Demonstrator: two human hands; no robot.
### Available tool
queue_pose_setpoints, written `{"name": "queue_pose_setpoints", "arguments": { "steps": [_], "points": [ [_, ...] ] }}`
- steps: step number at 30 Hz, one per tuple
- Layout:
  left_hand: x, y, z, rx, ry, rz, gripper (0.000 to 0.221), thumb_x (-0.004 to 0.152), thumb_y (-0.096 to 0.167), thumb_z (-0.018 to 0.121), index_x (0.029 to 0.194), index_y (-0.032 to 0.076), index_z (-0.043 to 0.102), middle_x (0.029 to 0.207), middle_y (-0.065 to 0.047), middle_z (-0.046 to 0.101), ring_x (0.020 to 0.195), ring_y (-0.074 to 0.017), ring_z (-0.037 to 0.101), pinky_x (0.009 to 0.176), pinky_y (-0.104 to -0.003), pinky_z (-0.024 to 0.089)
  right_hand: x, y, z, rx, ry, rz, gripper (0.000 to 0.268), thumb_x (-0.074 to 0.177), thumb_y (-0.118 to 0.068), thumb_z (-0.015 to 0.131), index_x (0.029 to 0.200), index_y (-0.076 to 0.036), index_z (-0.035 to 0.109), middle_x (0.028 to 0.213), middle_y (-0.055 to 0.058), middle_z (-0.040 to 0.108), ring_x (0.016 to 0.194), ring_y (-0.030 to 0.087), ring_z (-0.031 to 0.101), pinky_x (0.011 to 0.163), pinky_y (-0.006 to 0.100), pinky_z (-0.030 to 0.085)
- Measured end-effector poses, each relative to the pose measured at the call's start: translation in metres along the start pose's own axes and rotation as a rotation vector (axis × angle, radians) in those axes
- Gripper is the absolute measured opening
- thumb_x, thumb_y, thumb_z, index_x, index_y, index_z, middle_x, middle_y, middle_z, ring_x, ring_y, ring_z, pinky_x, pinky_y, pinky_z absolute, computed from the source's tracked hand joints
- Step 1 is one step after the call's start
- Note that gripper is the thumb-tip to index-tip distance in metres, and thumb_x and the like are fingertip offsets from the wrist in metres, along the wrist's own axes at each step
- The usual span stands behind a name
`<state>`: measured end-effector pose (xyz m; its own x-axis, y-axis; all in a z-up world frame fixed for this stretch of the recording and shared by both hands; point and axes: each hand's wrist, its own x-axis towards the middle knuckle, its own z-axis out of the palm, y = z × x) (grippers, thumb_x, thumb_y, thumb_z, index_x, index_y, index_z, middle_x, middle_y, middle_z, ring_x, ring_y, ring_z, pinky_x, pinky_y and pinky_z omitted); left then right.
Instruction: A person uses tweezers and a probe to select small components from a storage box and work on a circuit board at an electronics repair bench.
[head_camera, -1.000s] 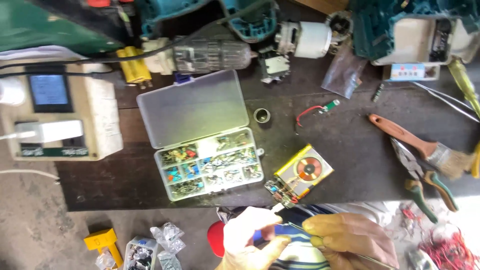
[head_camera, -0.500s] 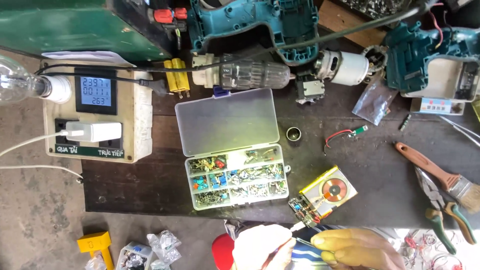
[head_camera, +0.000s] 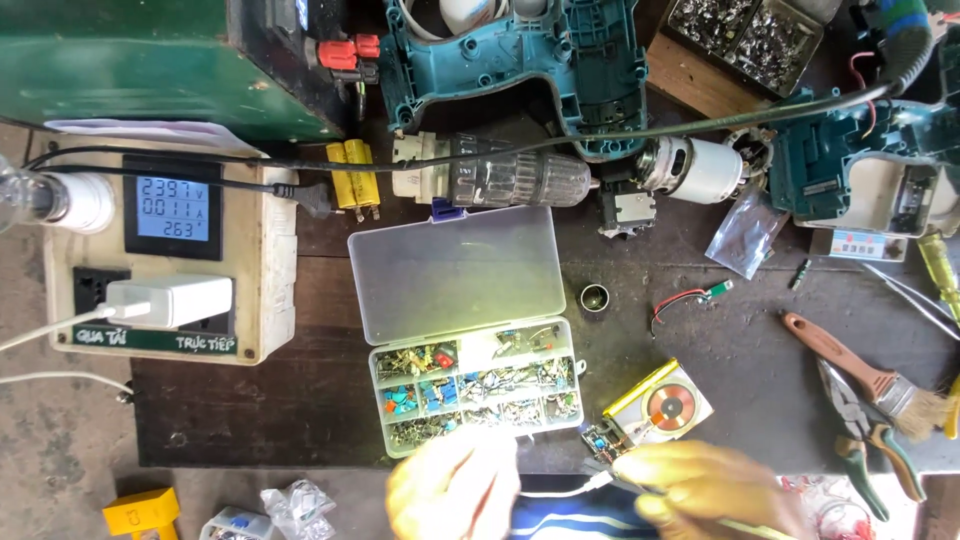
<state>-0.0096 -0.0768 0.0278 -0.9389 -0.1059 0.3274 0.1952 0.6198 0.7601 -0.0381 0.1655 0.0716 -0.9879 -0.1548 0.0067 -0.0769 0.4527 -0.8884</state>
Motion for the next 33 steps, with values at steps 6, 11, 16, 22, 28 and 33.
{"name": "queue_pose_setpoints", "arguments": {
  "steps": [6, 11, 16, 22, 28, 33],
  "points": [
    [0.074, -0.015, 0.008, 0.12, -0.055, 0.248, 0.012, 0.089, 0.013, 0.074, 0.095, 0.003, 0.078, 0.086, -0.012, 0.075, 0.065, -0.0192, 0.066, 0.059, -0.029, 0.054, 0.017, 0.001, 0.006, 0.01, 0.218, -0.135, 0.025, 0.08, 0.0, 0.073, 0.1, -0.004, 0.06, 0.095, 0.016, 0.078, 0.09, 0.026, 0.088, 0.088, 0.035, 0.076],
    [0.075, -0.022, 0.009, 0.215, -0.115, 0.324, 0.015, 0.093, 0.014, 0.073, 0.102, 0.003, 0.076, 0.091, -0.011, 0.073, 0.068, -0.02, 0.065, 0.062, -0.031, 0.054, 0.036, -0.013, 0.011, -0.099, 0.172, -0.049, 0.01, 0.081, -0.008, 0.072, 0.088, -0.003, 0.068, 0.09, 0.014, 0.08, 0.082, 0.023, 0.086, 0.096, 0.041, 0.07],
    [0.064, -0.021, 0.006, 0.198, -0.108, 0.111, 0.018, 0.094, 0.013, 0.068, 0.109, 0.006, 0.077, 0.103, -0.008, 0.07, 0.074, -0.0213, 0.065, 0.075, -0.031, 0.056, 0.056, -0.014, 0.025, -0.115, 0.248, -0.148, 0.018, 0.071, -0.005, 0.082, 0.085, -0.004, 0.071, 0.085, 0.013, 0.079, 0.078, 0.02, 0.085, 0.078, 0.03, 0.073],
    [0.042, -0.018, 0.007, 0.177, -0.021, -0.042, 0.018, 0.082, 0.014, 0.082, 0.1, 0.011, 0.08, 0.098, -0.005, 0.074, 0.084, -0.0207, 0.072, 0.08, -0.031, 0.062, 0.074, -0.008, 0.022, -0.15, -0.055, -0.22, 0.011, 0.082, -0.016, 0.078, 0.091, -0.011, 0.075, 0.093, 0.006, 0.079, 0.081, 0.018, 0.08, 0.077, 0.026, 0.065],
    [0.034, -0.065, -0.009, 0.194, -0.066, 0.194, 0.04, 0.081, 0.034, 0.086, 0.11, 0.017, 0.065, 0.089, -0.007, 0.066, 0.064, -0.0224, 0.063, 0.058, -0.036, 0.049, 0.091, -0.006, 0.027, -0.115, -0.122, -0.296, 0.012, 0.087, -0.005, 0.072, 0.098, -0.002, 0.071, 0.091, 0.011, 0.076, 0.077, 0.026, 0.074, 0.076, 0.034, 0.063],
    [0.022, -0.061, -0.002, 0.307, 0.078, 0.045, 0.036, 0.082, 0.032, 0.087, 0.109, 0.013, 0.073, 0.112, -0.008, 0.062, 0.098, -0.0281, 0.063, 0.092, -0.039, 0.054, 0.085, -0.004, 0.028, -0.136, -0.064, -0.261, 0.013, 0.083, -0.007, 0.075, 0.094, -0.003, 0.071, 0.088, 0.01, 0.076, 0.073, 0.024, 0.075, 0.072, 0.032, 0.063]
  ]
}}
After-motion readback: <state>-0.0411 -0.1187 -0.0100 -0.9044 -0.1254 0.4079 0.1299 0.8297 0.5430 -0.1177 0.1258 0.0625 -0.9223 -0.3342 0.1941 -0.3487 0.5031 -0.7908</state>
